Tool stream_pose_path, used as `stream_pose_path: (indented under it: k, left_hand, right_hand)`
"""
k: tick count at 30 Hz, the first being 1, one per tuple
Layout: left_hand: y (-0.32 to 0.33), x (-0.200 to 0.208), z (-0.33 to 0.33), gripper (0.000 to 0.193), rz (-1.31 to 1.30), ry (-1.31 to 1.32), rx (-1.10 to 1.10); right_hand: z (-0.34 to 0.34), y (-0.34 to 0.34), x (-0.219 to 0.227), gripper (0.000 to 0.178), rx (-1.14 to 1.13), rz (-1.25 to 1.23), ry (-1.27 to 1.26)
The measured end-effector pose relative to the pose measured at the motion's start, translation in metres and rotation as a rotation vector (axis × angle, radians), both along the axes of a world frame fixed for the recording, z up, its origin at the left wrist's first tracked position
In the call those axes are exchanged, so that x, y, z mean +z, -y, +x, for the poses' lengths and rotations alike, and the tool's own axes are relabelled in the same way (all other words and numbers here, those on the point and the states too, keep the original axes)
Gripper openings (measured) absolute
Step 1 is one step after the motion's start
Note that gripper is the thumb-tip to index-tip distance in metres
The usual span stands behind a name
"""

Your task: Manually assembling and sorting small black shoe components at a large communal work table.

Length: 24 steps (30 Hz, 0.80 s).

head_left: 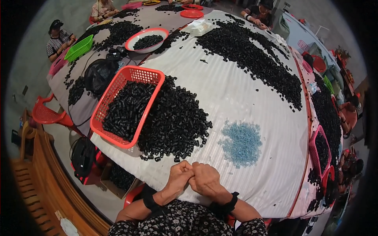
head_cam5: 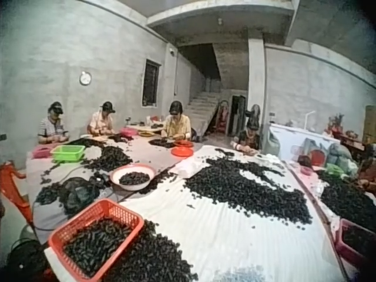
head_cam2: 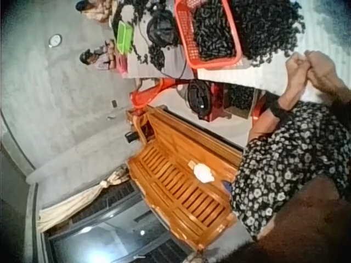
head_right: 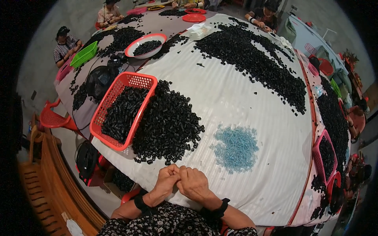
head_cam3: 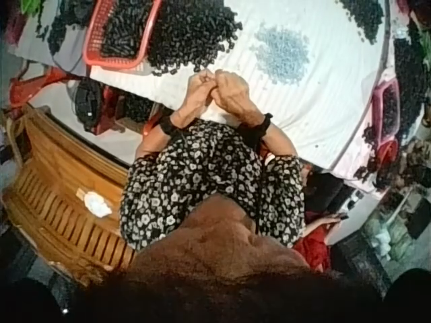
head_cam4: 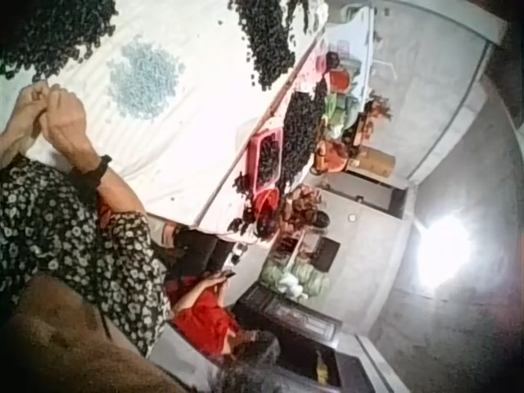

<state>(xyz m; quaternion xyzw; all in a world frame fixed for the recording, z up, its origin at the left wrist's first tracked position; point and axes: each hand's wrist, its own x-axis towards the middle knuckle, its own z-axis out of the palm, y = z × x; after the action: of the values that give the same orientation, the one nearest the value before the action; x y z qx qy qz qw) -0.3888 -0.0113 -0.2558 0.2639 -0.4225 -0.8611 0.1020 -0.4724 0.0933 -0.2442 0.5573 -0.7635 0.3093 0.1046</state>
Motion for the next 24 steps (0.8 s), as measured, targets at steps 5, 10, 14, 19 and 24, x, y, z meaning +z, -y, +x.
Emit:
stream_pose_path:
  k: [5, 10, 14, 19, 24]
  left_hand:
    - [-0.001, 0.005, -0.002, 0.013, -0.033, 0.056, 0.029]
    - [0.0, 0.005, -0.002, 0.015, -0.012, 0.077, 0.062]
    - [0.006, 0.01, -0.004, 0.009, 0.055, -0.055, 0.003]
    - [0.008, 0.006, -0.001, 0.004, 0.121, -0.109, -0.003]
    - [0.008, 0.008, 0.001, 0.003, 0.132, -0.153, -0.003]
  right_hand:
    - [0.003, 0.003, 0.001, 0.04, -0.009, 0.063, 0.018]
    - [0.002, 0.006, 0.0, 0.039, -0.007, 0.04, 0.033]
    - [-0.001, 0.01, 0.004, 0.036, -0.054, -0.12, 0.089]
    - [-0.002, 0.011, 0.007, 0.037, -0.066, -0.208, 0.086]
    - [0.001, 0.008, 0.009, 0.04, -0.076, -0.155, 0.082]
